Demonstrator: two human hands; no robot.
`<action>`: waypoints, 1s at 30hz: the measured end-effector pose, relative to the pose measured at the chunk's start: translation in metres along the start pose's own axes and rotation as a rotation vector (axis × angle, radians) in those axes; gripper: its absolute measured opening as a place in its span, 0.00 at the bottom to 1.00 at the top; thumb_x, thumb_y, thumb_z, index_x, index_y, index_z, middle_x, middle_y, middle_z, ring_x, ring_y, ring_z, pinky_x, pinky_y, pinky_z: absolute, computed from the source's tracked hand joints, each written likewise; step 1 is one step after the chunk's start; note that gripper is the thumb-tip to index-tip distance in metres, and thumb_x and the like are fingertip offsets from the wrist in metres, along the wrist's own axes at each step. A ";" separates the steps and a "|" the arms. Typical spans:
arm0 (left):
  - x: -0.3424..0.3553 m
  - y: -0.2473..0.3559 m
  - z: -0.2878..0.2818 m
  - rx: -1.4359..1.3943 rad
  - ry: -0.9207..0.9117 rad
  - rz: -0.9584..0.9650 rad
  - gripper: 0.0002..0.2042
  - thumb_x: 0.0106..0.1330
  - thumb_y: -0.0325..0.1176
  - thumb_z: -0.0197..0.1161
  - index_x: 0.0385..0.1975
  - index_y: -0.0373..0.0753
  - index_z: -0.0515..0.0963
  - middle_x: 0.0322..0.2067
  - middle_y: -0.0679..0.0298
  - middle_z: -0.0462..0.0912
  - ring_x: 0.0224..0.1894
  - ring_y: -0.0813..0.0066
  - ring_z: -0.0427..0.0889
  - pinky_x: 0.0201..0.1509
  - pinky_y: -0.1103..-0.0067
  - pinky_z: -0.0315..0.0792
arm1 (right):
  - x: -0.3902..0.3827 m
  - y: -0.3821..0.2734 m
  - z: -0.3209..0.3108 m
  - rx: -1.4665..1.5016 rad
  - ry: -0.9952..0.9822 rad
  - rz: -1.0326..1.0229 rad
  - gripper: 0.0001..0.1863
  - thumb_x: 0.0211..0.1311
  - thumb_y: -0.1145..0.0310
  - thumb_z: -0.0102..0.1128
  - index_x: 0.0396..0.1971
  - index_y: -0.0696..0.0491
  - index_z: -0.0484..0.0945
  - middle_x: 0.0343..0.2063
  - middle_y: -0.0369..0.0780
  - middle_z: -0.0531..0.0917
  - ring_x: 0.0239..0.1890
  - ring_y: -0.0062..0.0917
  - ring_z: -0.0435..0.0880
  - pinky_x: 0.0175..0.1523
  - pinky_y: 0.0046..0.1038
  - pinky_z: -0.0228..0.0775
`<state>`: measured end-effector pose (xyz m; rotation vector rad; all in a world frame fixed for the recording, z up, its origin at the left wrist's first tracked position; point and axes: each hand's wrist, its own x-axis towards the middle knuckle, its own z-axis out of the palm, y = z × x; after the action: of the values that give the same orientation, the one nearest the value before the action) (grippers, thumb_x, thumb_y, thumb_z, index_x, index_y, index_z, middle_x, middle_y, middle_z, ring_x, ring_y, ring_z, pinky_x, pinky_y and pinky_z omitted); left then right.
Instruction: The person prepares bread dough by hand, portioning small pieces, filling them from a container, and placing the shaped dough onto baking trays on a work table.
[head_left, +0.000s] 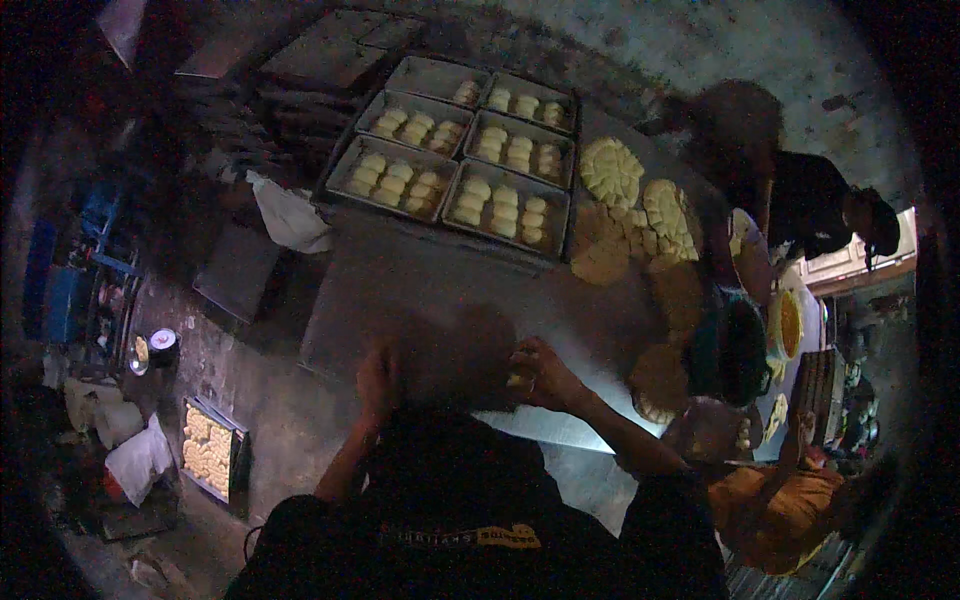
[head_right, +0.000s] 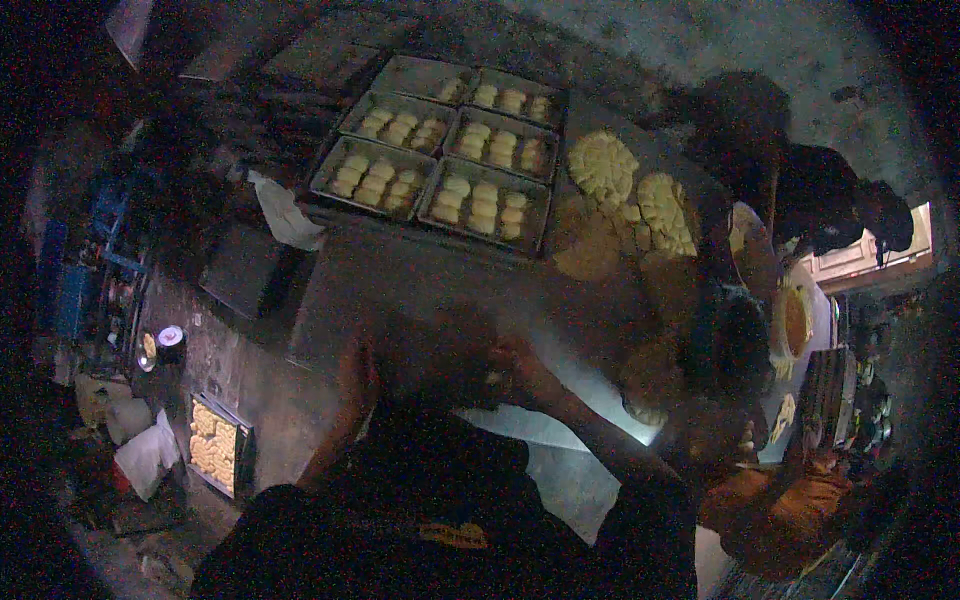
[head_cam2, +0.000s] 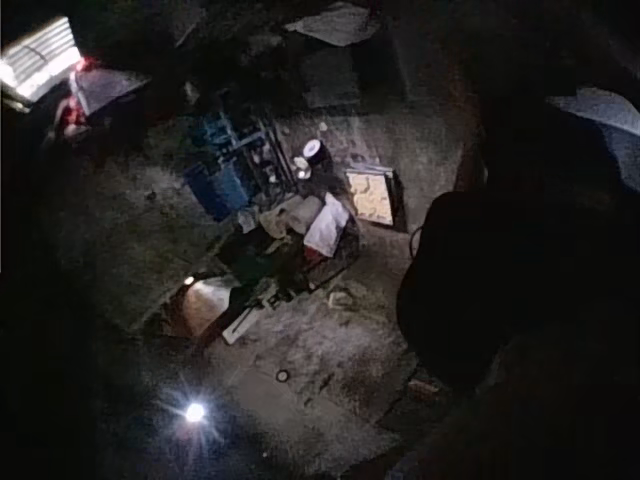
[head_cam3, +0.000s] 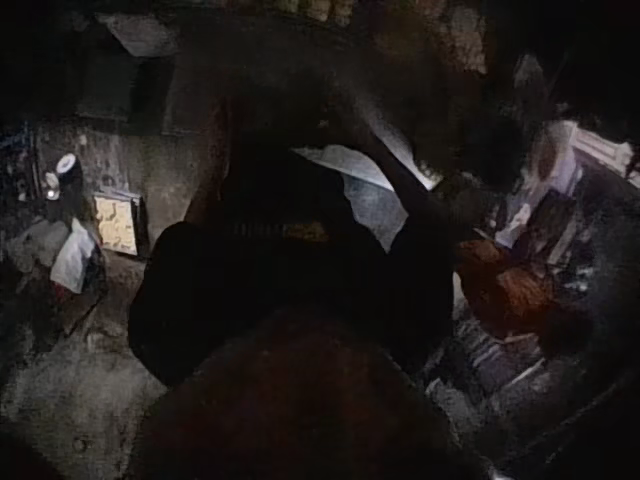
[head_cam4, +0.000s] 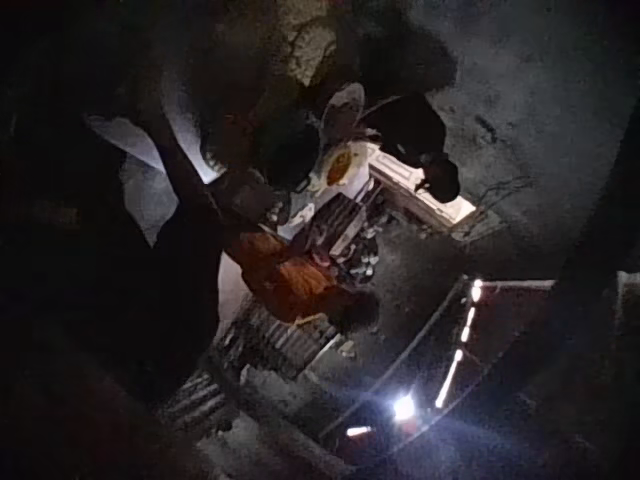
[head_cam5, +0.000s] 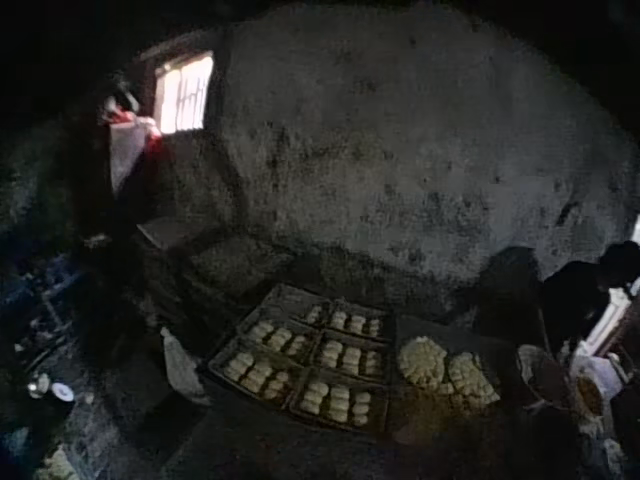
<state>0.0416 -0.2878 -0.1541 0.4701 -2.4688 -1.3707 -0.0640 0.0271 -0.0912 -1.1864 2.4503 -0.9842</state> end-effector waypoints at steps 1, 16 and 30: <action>0.002 0.007 0.001 0.056 -0.003 -0.023 0.12 0.67 0.37 0.55 0.44 0.38 0.78 0.38 0.50 0.81 0.41 0.46 0.80 0.45 0.62 0.73 | 0.017 -0.011 -0.015 0.069 -0.056 0.004 0.22 0.52 0.68 0.69 0.48 0.51 0.74 0.47 0.44 0.74 0.53 0.41 0.73 0.58 0.41 0.68; -0.004 -0.012 0.002 0.098 -0.179 -0.099 0.13 0.65 0.36 0.58 0.44 0.37 0.78 0.43 0.51 0.80 0.42 0.50 0.80 0.46 0.61 0.73 | 0.477 0.101 -0.162 -0.300 0.175 -0.075 0.26 0.42 0.61 0.74 0.45 0.52 0.79 0.43 0.45 0.78 0.44 0.39 0.80 0.50 0.36 0.75; -0.017 -0.051 0.012 0.207 -0.154 -0.044 0.11 0.65 0.36 0.56 0.41 0.39 0.77 0.37 0.51 0.81 0.37 0.49 0.80 0.40 0.62 0.72 | 0.510 0.169 -0.142 -0.295 0.462 -0.102 0.21 0.53 0.60 0.68 0.46 0.51 0.79 0.45 0.45 0.81 0.45 0.36 0.82 0.49 0.35 0.76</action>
<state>0.0601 -0.2970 -0.2056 0.4827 -2.7573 -1.2144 -0.5595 -0.2229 -0.0637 -1.3032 3.0084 -1.0475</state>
